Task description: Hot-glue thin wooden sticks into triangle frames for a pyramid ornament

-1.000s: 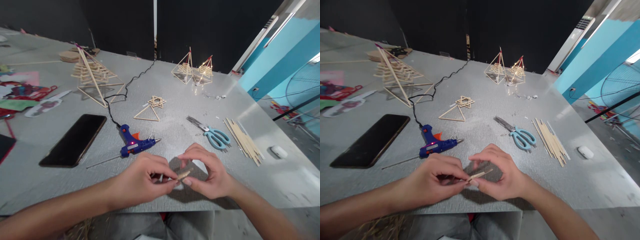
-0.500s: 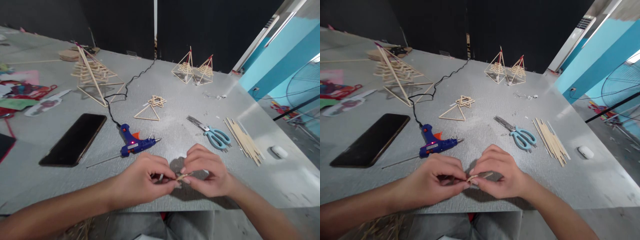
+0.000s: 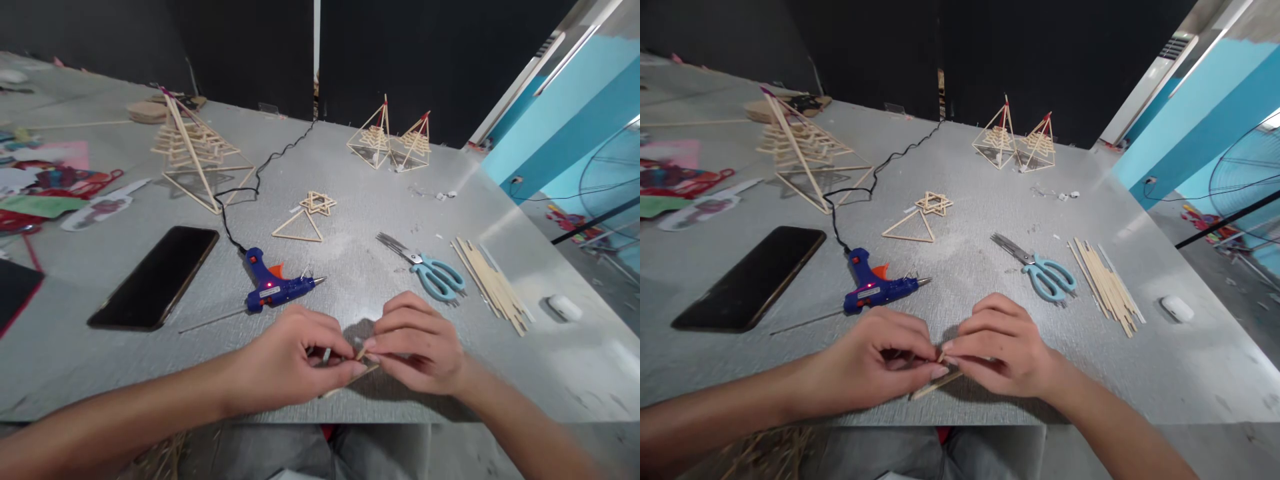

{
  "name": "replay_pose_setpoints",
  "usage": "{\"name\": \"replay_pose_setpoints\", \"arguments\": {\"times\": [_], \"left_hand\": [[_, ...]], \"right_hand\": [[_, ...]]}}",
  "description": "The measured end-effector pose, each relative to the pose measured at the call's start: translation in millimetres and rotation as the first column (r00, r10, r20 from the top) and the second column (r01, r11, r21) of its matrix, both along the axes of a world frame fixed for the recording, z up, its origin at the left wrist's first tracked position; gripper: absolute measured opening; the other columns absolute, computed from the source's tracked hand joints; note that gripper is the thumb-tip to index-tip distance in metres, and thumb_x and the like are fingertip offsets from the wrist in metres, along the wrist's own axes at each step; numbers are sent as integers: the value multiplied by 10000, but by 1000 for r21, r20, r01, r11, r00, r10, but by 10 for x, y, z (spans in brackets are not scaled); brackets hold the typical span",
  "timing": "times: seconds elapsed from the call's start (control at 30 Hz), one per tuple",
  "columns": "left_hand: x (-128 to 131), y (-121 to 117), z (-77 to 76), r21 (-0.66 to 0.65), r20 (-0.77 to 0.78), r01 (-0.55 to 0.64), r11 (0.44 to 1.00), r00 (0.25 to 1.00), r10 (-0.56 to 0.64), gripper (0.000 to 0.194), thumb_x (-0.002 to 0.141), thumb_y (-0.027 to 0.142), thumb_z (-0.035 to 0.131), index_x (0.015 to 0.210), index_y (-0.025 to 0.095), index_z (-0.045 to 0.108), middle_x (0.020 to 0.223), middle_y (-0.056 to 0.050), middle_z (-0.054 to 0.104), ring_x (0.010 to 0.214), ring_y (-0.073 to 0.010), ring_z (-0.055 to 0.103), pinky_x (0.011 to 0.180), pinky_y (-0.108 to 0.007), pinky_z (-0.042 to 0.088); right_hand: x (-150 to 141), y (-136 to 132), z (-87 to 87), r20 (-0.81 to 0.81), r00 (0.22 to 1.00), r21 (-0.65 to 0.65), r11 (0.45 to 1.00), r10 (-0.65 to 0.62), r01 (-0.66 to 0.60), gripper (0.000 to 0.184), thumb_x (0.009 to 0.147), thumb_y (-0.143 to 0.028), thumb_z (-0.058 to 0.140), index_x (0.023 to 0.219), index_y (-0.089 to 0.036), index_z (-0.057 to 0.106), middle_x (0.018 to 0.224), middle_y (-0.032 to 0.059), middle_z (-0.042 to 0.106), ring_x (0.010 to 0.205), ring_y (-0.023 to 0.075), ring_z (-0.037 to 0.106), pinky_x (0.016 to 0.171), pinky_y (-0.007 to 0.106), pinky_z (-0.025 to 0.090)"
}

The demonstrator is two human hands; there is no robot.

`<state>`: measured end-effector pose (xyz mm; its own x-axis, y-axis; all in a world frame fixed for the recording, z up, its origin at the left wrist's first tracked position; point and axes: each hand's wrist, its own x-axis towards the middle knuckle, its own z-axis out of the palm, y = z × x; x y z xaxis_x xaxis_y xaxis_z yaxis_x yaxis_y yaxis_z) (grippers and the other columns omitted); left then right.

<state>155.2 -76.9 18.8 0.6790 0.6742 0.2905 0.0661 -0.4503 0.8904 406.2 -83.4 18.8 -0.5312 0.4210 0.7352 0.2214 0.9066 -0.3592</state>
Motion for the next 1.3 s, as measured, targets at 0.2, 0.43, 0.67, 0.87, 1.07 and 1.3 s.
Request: {"name": "replay_pose_setpoints", "arguments": {"times": [0.2,0.43,0.67,0.87,1.07,1.3], "left_hand": [[-8,5,-4,16,28,-26,1000,999,26,140,999,195,800,902,151,892,610,32,599,526,-68,463,497,-189,324],[-17,12,-13,16,27,-57,998,998,56,172,1010,240,794,886,161,882,629,3,656,534,-86,506,501,-197,353],[-19,16,30,-102,-4,-22,995,1000,21,287,1046,300,710,855,158,870,662,-13,667,567,-93,526,512,-186,367],[-5,53,31,-196,12,4,981,1000,-2,345,1056,318,701,775,169,833,629,5,619,577,-94,510,527,-191,351],[1,52,10,-226,6,11,974,1000,-10,350,1067,359,703,816,169,856,637,3,610,595,-100,511,547,-196,371],[-2,70,1,-324,-1,26,946,1000,-28,495,1083,433,640,689,147,730,665,-11,600,623,-112,500,581,-230,377]], "right_hand": [[-19,5,-21,-56,998,-182,983,-27,16,319,1040,-270,754,1349,-205,712,929,49,828,819,184,723,756,345,610],[-21,33,-29,-82,996,-296,953,39,-62,41,1046,-250,761,1070,-223,742,885,14,822,781,146,746,826,360,593],[-44,17,-20,-91,995,-295,953,52,-76,18,1043,-212,749,1048,-227,740,866,7,819,762,141,742,814,357,587],[-63,3,-35,-120,990,-287,952,71,-104,32,1053,-218,752,1085,-212,756,861,11,818,761,134,738,814,335,585],[-69,4,-24,-129,989,-309,944,78,-115,31,1051,-204,765,1081,-205,772,862,10,822,766,126,741,824,319,586],[-76,1,-42,-135,989,-302,949,54,-93,46,1059,-213,762,1104,-212,768,871,15,832,765,130,741,815,326,585]]}}
